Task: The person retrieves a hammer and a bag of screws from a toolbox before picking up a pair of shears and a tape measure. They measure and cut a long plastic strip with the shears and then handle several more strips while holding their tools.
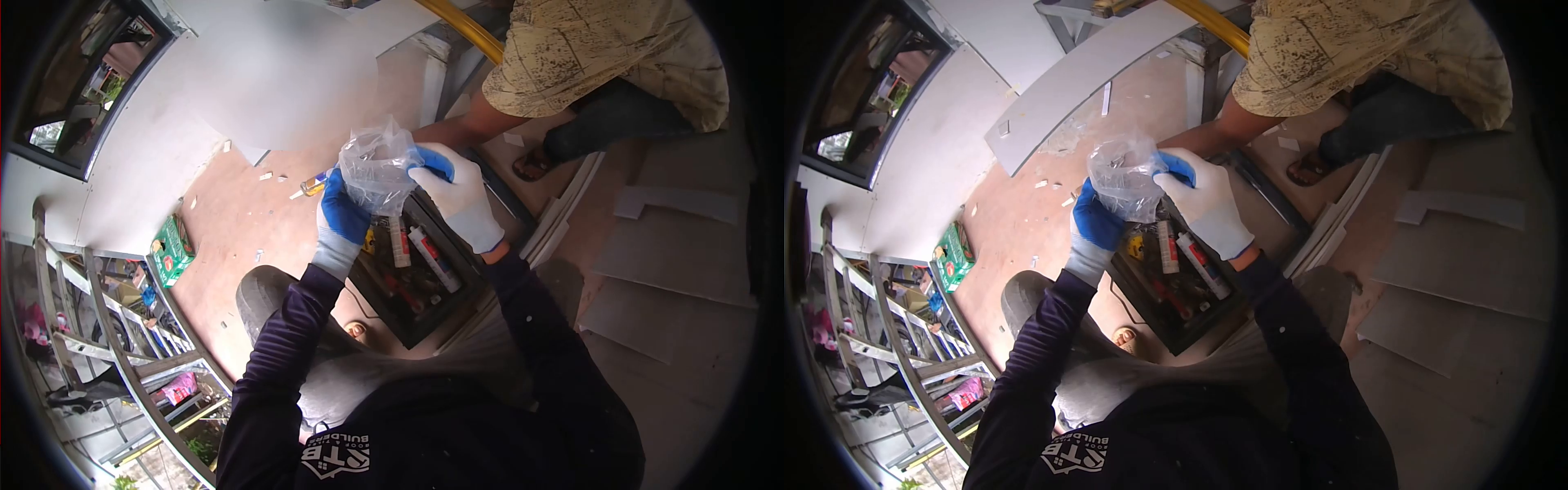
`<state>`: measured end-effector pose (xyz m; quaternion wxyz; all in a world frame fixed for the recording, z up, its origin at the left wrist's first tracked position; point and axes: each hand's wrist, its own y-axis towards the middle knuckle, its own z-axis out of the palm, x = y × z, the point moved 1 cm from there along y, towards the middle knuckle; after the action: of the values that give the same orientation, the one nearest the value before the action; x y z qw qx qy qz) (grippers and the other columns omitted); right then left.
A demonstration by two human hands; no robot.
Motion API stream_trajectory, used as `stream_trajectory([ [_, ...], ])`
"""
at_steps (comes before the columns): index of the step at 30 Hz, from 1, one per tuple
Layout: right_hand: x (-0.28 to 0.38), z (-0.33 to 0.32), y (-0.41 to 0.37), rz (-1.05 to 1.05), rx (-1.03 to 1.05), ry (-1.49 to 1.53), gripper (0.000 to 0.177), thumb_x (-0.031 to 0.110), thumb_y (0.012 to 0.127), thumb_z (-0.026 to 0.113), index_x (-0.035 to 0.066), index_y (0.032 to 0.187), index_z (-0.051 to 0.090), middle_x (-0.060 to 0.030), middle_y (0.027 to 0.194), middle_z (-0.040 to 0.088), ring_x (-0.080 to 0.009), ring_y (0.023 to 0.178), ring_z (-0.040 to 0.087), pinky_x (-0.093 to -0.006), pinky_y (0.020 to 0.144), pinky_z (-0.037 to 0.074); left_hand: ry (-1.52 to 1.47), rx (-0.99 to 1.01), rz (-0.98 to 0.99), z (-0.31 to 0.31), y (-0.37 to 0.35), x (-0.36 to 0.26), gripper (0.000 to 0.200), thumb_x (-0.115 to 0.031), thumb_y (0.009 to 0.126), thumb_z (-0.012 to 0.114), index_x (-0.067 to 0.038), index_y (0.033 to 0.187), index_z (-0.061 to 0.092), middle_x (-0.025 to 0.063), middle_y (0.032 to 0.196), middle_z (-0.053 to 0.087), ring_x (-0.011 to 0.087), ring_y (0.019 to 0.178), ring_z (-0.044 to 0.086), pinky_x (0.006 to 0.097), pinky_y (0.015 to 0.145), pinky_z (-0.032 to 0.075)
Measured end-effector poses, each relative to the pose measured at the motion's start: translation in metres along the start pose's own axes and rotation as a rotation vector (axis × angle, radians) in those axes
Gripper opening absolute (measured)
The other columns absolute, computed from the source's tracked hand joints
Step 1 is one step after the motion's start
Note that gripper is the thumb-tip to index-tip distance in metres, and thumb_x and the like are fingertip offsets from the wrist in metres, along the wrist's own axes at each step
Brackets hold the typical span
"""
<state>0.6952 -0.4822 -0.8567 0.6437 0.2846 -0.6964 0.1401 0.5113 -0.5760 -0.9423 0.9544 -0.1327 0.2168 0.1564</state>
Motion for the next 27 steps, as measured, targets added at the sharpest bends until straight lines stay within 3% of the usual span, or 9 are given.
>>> stream_trajectory([
  [2, 0.005, 0.003, -0.003, -0.069, 0.033, -0.06, 0.031, 0.01, 0.092, 0.066, -0.003, 0.12, 0.063, -0.013, 0.1, 0.072, -0.0171, 0.094, 0.07, -0.0295, 0.084, 0.053, -0.024, -0.044, 0.033, 0.001, 0.001, -0.003, 0.039, -0.026, 0.106, 0.04, -0.006, 0.137, 0.053, 0.0116, 0.134, 0.06, 0.0299, 0.122, 0.059, 0.0493, 0.109, 0.045],
  [5, 0.011, 0.006, -0.006, -0.125, -0.032, -0.111, 0.029, 0.008, 0.091, 0.067, -0.001, 0.118, 0.064, -0.0148, 0.113, 0.069, -0.0172, 0.101, 0.069, -0.0297, 0.085, 0.053, 0.004, 0.002, 0.083, 0.007, 0.0, -0.012, 0.038, -0.022, 0.105, 0.039, -0.004, 0.134, 0.054, 0.0117, 0.128, 0.063, 0.0286, 0.118, 0.06, 0.048, 0.106, 0.046],
  [8, 0.024, 0.006, -0.007, -0.302, -0.079, 0.004, 0.032, 0.008, 0.087, 0.071, 0.002, 0.118, 0.066, -0.0187, 0.128, 0.06, -0.0244, 0.111, 0.066, -0.0325, 0.089, 0.052, -0.076, -0.061, 0.084, 0.014, -0.001, -0.018, 0.038, -0.023, 0.103, 0.04, -0.002, 0.131, 0.056, 0.0116, 0.123, 0.063, 0.0264, 0.115, 0.061, 0.0457, 0.103, 0.049],
  [10, 0.026, 0.002, -0.005, -0.432, 0.004, -0.207, 0.039, 0.011, 0.083, 0.076, 0.005, 0.119, 0.066, -0.0204, 0.138, 0.053, -0.0308, 0.117, 0.062, -0.0366, 0.093, 0.051, 0.274, 0.026, 0.233, 0.004, 0.002, -0.015, 0.039, -0.027, 0.104, 0.043, -0.002, 0.13, 0.055, 0.0108, 0.127, 0.063, 0.0261, 0.118, 0.061, 0.0435, 0.104, 0.049],
  [14, 0.036, 0.008, -0.006, -0.576, 0.062, -0.493, 0.05, 0.019, 0.075, 0.082, 0.007, 0.12, 0.064, -0.0237, 0.143, 0.047, -0.0403, 0.124, 0.056, -0.0434, 0.099, 0.05, 0.968, 0.075, 0.465, -0.004, -0.001, -0.007, 0.031, -0.018, 0.102, 0.05, -0.001, 0.127, 0.055, 0.0108, 0.126, 0.064, 0.0229, 0.116, 0.062, 0.038, 0.1, 0.051],
  [16, 0.033, 0.01, -0.009, -0.531, 0.09, -0.559, 0.05, 0.023, 0.074, 0.083, 0.008, 0.118, 0.065, -0.0232, 0.147, 0.043, -0.042, 0.125, 0.054, -0.0466, 0.099, 0.049, 0.618, 0.091, 0.362, -0.007, 0.004, -0.006, 0.031, -0.016, 0.1, 0.053, -0.001, 0.127, 0.055, 0.0104, 0.123, 0.065, 0.0224, 0.114, 0.063, 0.0372, 0.098, 0.052],
  [18, 0.03, 0.013, -0.01, -0.504, 0.094, -0.64, 0.048, 0.024, 0.074, 0.083, 0.009, 0.116, 0.065, -0.0231, 0.148, 0.041, -0.0428, 0.124, 0.054, -0.0473, 0.098, 0.049, 0.677, 0.086, 0.38, -0.01, 0.006, -0.008, 0.03, -0.016, 0.101, 0.052, -0.001, 0.126, 0.056, 0.01, 0.122, 0.065, 0.0226, 0.112, 0.063, 0.0375, 0.098, 0.052],
  [23, 0.036, 0.021, -0.013, -0.429, 0.0, -0.652, 0.047, 0.023, 0.074, 0.083, 0.01, 0.115, 0.067, -0.0236, 0.15, 0.04, -0.0429, 0.128, 0.05, -0.0472, 0.102, 0.047, 1.545, 0.074, 0.601, 0.02, -0.014, -0.016, 0.032, -0.024, 0.103, 0.044, -0.004, 0.125, 0.057, 0.0104, 0.121, 0.065, 0.0264, 0.109, 0.064, 0.041, 0.097, 0.053],
  [27, 0.031, 0.021, -0.017, -0.407, 0.068, -0.621, 0.039, 0.021, 0.075, 0.082, 0.011, 0.111, 0.069, -0.0252, 0.148, 0.041, -0.043, 0.129, 0.05, -0.0463, 0.103, 0.046, 1.113, 0.051, 0.469, -0.002, 0.001, -0.007, 0.028, -0.017, 0.097, 0.058, -0.004, 0.122, 0.059, 0.0102, 0.115, 0.067, 0.0261, 0.105, 0.067, 0.0363, 0.09, 0.055],
])
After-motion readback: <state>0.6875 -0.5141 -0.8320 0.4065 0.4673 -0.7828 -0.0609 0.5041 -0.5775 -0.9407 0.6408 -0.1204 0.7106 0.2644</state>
